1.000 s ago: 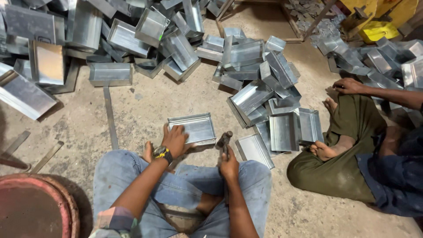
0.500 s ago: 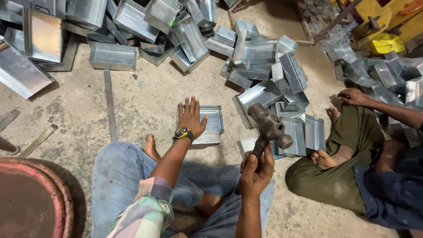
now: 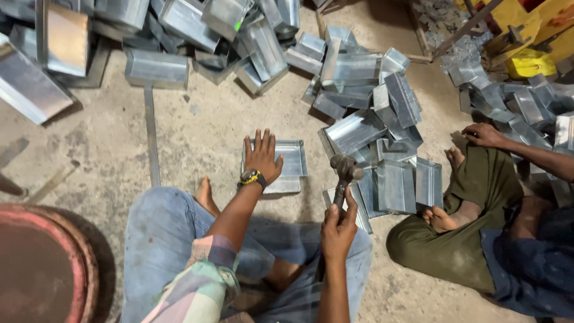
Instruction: The person hammers the edges and corners of several small rectangular metal trays by hand on a floor-based work surface to shape and secure them.
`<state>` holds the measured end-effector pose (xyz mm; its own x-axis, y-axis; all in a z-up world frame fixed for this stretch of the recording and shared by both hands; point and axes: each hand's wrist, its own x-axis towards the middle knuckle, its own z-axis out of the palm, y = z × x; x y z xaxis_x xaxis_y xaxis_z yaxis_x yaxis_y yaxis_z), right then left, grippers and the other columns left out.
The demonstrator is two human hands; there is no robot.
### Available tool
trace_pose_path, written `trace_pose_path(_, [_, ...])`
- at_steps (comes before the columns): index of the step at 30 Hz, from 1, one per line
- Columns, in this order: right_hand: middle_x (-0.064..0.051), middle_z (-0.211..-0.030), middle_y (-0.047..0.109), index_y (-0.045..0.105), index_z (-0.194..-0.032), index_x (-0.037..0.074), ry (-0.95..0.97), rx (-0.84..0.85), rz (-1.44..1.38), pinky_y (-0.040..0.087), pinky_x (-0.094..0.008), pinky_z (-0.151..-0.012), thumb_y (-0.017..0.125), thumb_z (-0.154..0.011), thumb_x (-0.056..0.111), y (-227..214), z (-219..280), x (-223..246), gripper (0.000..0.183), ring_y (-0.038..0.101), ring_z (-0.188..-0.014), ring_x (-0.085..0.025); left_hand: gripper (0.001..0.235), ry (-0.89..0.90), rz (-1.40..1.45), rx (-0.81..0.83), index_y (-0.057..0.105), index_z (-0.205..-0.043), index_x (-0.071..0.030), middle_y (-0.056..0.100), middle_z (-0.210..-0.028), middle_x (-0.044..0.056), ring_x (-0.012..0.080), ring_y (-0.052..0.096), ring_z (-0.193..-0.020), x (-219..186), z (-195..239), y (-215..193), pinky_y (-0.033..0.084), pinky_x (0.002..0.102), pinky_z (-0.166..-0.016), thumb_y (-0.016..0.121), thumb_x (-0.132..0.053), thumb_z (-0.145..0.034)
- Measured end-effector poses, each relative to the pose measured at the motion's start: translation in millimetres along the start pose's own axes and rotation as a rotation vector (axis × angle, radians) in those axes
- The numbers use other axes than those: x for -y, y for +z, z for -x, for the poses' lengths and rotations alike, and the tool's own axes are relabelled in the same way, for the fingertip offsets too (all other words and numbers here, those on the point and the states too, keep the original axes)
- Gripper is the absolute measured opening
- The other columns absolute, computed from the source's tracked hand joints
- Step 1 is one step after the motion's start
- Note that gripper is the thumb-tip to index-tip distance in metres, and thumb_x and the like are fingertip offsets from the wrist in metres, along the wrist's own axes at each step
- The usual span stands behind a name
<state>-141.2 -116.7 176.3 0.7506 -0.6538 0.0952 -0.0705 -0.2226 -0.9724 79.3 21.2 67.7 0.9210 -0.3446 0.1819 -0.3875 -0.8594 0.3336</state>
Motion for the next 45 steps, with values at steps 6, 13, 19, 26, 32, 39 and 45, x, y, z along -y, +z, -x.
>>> trace_pose_path(6, [-0.002,-0.064,0.052,0.055,-0.149,0.018,-0.065,0.197,0.305,0.042,-0.031,-0.051,0.064,-0.094,0.013,19,-13,-26,0.055,0.045,-0.054,-0.011,0.078,-0.024,-0.038,0.026,0.035,-0.153,0.0,0.029,-0.16,0.019,0.0399,0.018,-0.151,-8,8,-9,0.007,0.065,-0.118,0.049,-0.047,-0.093])
trace_pose_path(13, [0.0,-0.063,0.053,0.052,-0.151,0.022,0.099,0.093,0.199,0.043,-0.03,-0.051,0.061,-0.098,0.013,10,-23,-79,0.054,0.048,-0.054,-0.01,0.026,-0.082,0.004,0.044,0.06,-0.118,-0.008,0.061,-0.126,0.018,0.0365,0.06,-0.117,4,-9,-21,0.048,0.051,-0.099,0.061,-0.026,-0.099])
trace_pose_path(19, [0.0,-0.059,0.049,0.049,-0.153,0.024,0.203,0.015,0.058,0.036,-0.029,-0.044,0.058,-0.1,0.014,1,-38,-95,0.055,0.042,-0.048,-0.009,0.043,-0.194,0.123,0.191,0.049,-0.138,-0.005,0.066,-0.116,0.018,0.0374,0.068,-0.103,-2,28,-42,0.056,0.051,-0.085,0.056,-0.015,-0.096])
trace_pose_path(26, [0.002,-0.059,0.047,0.044,-0.156,0.023,0.218,0.039,0.006,0.035,-0.027,-0.041,0.055,-0.1,0.015,-10,-24,-75,0.058,0.041,-0.045,-0.007,0.099,-0.031,0.105,-0.174,0.031,-0.145,0.012,0.027,-0.156,0.033,0.0483,0.016,-0.147,-13,21,-30,0.004,0.069,-0.111,0.065,-0.053,-0.077])
trace_pose_path(32, [-0.001,-0.067,0.056,0.039,-0.156,0.011,-0.167,0.047,-0.234,0.035,-0.022,-0.043,0.055,-0.104,0.014,-6,-12,-6,0.054,0.043,-0.048,-0.005,0.1,0.091,0.037,0.097,0.026,-0.156,0.005,0.023,-0.165,0.022,0.0422,0.012,-0.154,-4,-8,-23,0.004,0.065,-0.121,0.06,-0.051,-0.08])
trace_pose_path(39, [-0.007,-0.078,0.062,0.032,-0.156,0.015,-0.23,0.007,-0.366,0.037,-0.025,-0.044,0.052,-0.104,0.02,2,-2,13,0.056,0.048,-0.053,-0.007,0.099,0.145,0.012,0.128,0.024,-0.156,0.004,0.016,-0.167,0.021,0.0399,0.006,-0.156,5,4,-21,0.003,0.066,-0.12,0.057,-0.049,-0.08])
trace_pose_path(45, [-0.011,-0.068,0.064,0.055,-0.151,0.019,-0.155,0.199,0.628,0.047,-0.037,-0.059,0.066,-0.096,0.017,30,-13,-16,0.057,0.055,-0.066,-0.011,0.093,0.178,-0.061,0.095,0.024,-0.159,0.001,0.013,-0.17,0.016,0.0372,0.005,-0.157,-5,9,-19,0.002,0.069,-0.119,0.054,-0.04,-0.081])
